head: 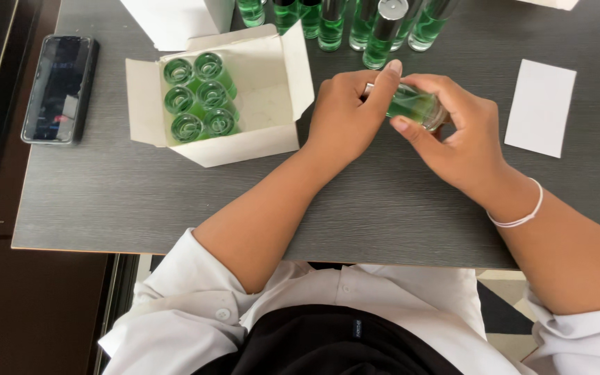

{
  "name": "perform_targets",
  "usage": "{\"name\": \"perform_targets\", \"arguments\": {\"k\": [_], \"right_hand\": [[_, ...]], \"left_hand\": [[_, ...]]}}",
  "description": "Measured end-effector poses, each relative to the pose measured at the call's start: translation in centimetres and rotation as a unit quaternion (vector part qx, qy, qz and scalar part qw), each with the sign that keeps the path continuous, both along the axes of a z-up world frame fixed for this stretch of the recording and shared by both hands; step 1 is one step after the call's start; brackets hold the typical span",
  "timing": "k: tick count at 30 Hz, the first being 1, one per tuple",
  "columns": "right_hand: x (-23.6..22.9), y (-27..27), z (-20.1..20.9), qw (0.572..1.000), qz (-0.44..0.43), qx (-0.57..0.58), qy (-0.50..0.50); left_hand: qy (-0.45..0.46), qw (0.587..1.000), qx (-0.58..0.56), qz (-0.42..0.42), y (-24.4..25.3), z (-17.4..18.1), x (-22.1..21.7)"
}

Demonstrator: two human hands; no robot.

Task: The person assembles perfume bottles by attaching spray nozzles and silver caps to glass bottles filled with green liquid, then places the completed bottles into a cardboard box.

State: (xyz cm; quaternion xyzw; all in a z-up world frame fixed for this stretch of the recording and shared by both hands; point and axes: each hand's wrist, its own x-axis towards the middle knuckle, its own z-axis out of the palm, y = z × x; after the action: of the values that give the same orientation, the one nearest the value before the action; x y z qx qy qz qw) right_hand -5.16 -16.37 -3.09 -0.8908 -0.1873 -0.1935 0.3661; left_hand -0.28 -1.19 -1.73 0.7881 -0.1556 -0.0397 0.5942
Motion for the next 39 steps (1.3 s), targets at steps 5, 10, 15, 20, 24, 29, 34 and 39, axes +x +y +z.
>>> {"name": "perform_targets", "arguments": {"k": [5,10,15,20,24,29,34,39], "right_hand": [[-0.3,-0.1,-0.1,0.986,-0.039,-0.157,-0.045],[-0.5,-0.1,-0.6,0.969,-0.092,-0.23,0.014],[-0.2,-0.8,0.1,0.983,-0.032,-0.155,0.097],[0.0,-0.6,1.0,0.979,-0.005,-0.022,0.204],[1.2,-1.8,-1.2,0.984,0.049,0.051,0.166],[2.3,-2.1,-2.5,0.973,0.072,0.087,0.202],[2.5,-1.6,-2.8,0.942,0.095,0.184,0.264],[1.3,-0.5,-0.7,0.883,0.137,0.346,0.287]], "left_hand": [[0.162,0.984,-0.08,0.006,-0.4,0.7,0.1],[0.186,0.982,-0.031,0.016,-0.5,0.6,0.2],[0.125,0.992,0.005,-0.005,-0.7,-0.5,0.5],[0.13,0.991,0.001,-0.008,-0.7,-0.3,0.4],[0.05,0.998,-0.032,0.0,-1.0,-3.2,1.4],[0.045,0.999,-0.012,-0.004,-0.9,-3.7,1.8],[0.045,0.999,-0.013,-0.003,-0.6,-2.4,1.6],[0.06,0.994,-0.086,-0.039,0.1,0.9,-0.1]]}}
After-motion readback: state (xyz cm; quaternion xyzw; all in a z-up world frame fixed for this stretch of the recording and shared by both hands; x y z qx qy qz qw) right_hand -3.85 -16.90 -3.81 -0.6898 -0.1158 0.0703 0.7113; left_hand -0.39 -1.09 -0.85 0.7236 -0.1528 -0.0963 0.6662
